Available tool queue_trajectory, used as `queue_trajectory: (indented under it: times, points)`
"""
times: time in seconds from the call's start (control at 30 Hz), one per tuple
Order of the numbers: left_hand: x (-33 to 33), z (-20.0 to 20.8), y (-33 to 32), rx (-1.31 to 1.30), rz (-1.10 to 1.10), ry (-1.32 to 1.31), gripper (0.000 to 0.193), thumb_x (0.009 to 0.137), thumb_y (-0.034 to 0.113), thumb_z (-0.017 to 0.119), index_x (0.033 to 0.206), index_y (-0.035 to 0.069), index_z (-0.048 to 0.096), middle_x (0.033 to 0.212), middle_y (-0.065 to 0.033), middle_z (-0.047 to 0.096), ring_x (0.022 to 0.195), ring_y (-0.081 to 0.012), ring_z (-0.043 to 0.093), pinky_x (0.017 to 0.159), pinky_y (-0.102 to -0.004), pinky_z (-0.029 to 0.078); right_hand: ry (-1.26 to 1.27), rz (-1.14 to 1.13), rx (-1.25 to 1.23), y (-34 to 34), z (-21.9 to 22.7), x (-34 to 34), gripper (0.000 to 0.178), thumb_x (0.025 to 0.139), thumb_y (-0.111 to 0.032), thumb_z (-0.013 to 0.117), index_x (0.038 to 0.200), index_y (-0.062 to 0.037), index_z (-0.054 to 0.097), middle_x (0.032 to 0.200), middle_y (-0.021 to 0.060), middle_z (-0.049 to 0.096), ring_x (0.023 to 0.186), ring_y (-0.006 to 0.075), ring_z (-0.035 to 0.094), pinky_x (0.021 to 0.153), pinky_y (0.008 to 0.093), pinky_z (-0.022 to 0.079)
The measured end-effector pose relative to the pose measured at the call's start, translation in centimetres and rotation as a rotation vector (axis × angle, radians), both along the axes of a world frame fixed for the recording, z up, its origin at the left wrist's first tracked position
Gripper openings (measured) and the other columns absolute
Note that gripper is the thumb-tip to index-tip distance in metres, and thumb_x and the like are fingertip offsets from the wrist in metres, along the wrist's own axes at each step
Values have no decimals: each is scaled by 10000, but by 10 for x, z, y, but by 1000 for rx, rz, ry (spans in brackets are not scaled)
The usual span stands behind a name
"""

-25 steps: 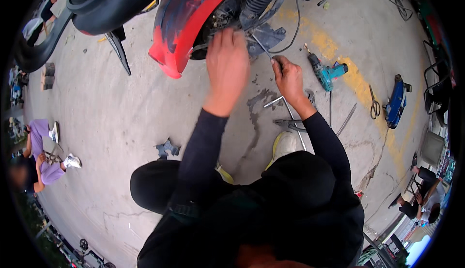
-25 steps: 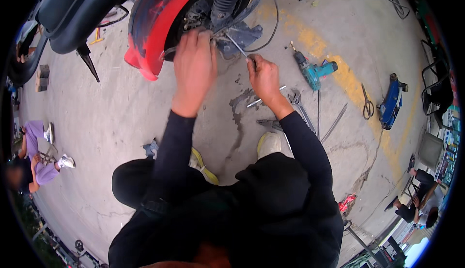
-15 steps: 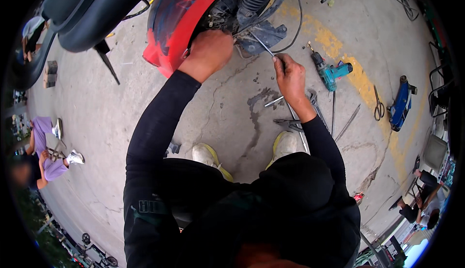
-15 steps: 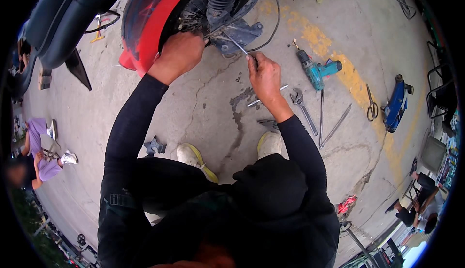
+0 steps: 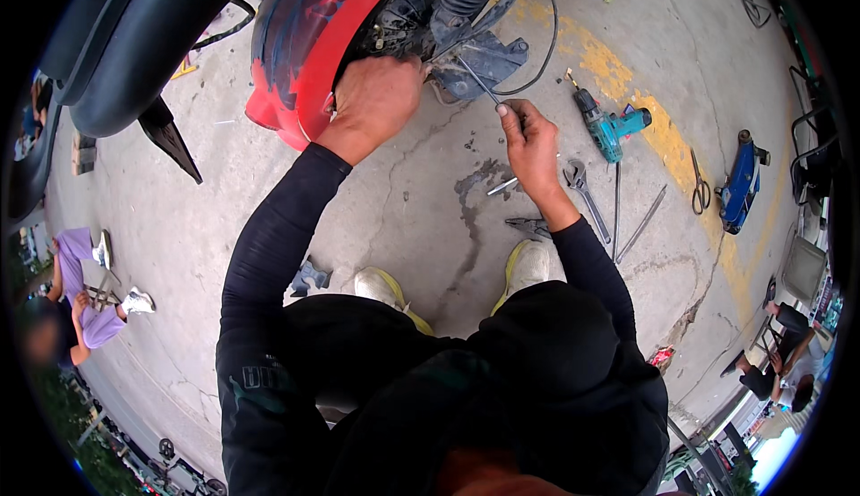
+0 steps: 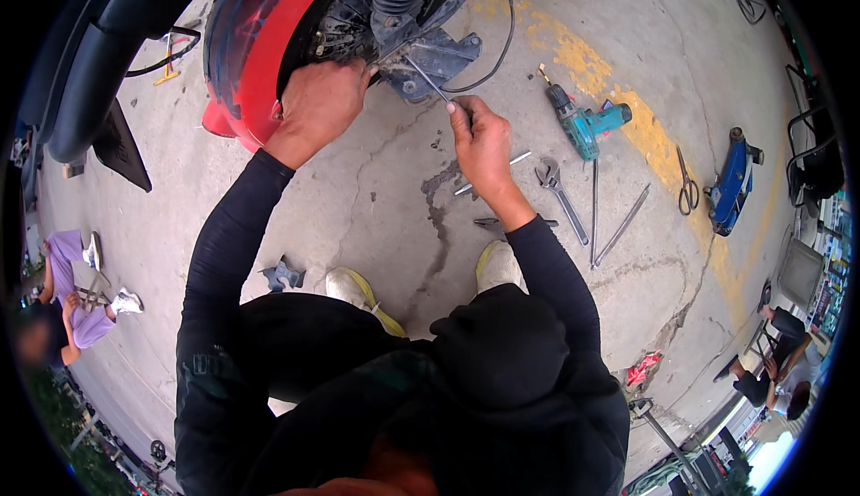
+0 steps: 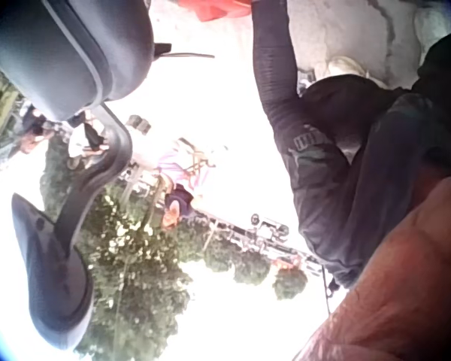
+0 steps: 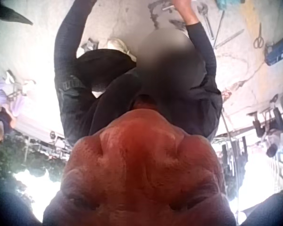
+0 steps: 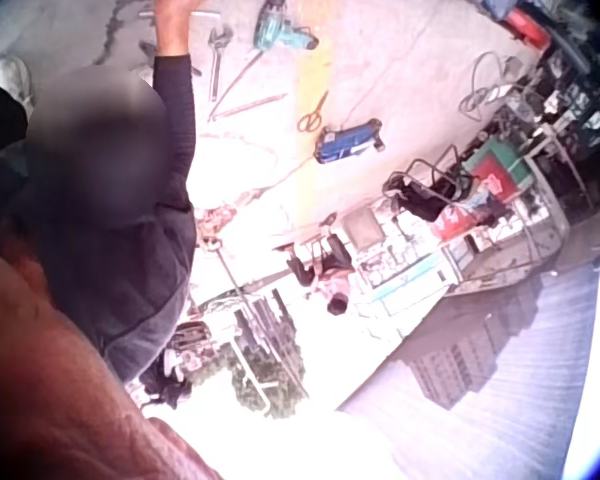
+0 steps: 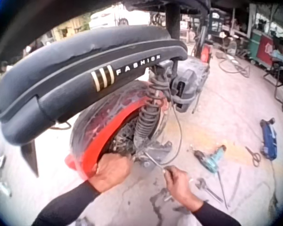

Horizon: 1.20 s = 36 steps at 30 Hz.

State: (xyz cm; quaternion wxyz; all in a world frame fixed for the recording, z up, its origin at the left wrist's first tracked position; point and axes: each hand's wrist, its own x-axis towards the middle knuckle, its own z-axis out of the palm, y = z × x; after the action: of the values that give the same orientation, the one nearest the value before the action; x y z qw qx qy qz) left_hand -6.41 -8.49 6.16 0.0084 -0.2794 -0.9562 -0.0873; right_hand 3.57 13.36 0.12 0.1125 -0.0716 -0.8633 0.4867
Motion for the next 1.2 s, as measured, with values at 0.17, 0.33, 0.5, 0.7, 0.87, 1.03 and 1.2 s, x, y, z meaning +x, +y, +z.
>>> queue_trajectory:
  times: [0.17,0.33,0.5,0.7,0.87,1.03,1.2]
  points:
    - [1,2,0,2,-14,14,320,978,313,519,866,45,653,687,-214,656,639,-409,653,579,-507,516,-91,43,-243,-7,-8,2,247,968,-224,643,948,22,648,653,62,604,551,136,528,540,283,431]
    - [1,1,1,-11,-3,23,332,982,321,515,867,47,662,686,-215,657,640,-407,655,585,-501,522,-447,43,-987,-5,15,-4,235,987,-224,620,1002,11,628,635,-47,439,553,60,374,494,226,298]
    - [0,2,3,-40,19,54,340,984,329,514,872,53,677,707,-214,667,647,-402,659,595,-493,528,-405,114,-1499,-7,10,-7,190,983,-207,623,906,-34,607,609,-65,388,530,52,326,483,216,277]
    - [2,3,6,-54,23,59,331,978,322,517,867,52,672,708,-207,670,654,-396,662,595,-495,523,-253,254,-1339,3,-14,-9,261,983,-196,616,1092,37,658,591,-60,364,551,55,328,494,229,272]
    - [4,7,8,-64,41,53,331,967,309,512,854,36,661,712,-209,673,668,-395,668,599,-504,519,-97,174,-625,4,-6,-12,256,960,-189,655,1064,42,694,652,-46,490,580,49,406,519,227,307]
    - [5,4,8,-103,54,115,306,980,319,540,861,61,653,667,-181,652,611,-378,646,548,-487,506,12,194,-384,6,-1,-15,233,943,-180,682,1023,38,703,668,-58,501,579,44,406,513,237,314]
    - [21,1,22,-95,-17,413,193,918,253,594,1003,86,641,813,-79,638,761,-274,667,581,-414,529,-370,226,-1130,21,1,-26,246,966,-199,649,1000,43,676,624,-72,415,549,47,353,502,214,283]
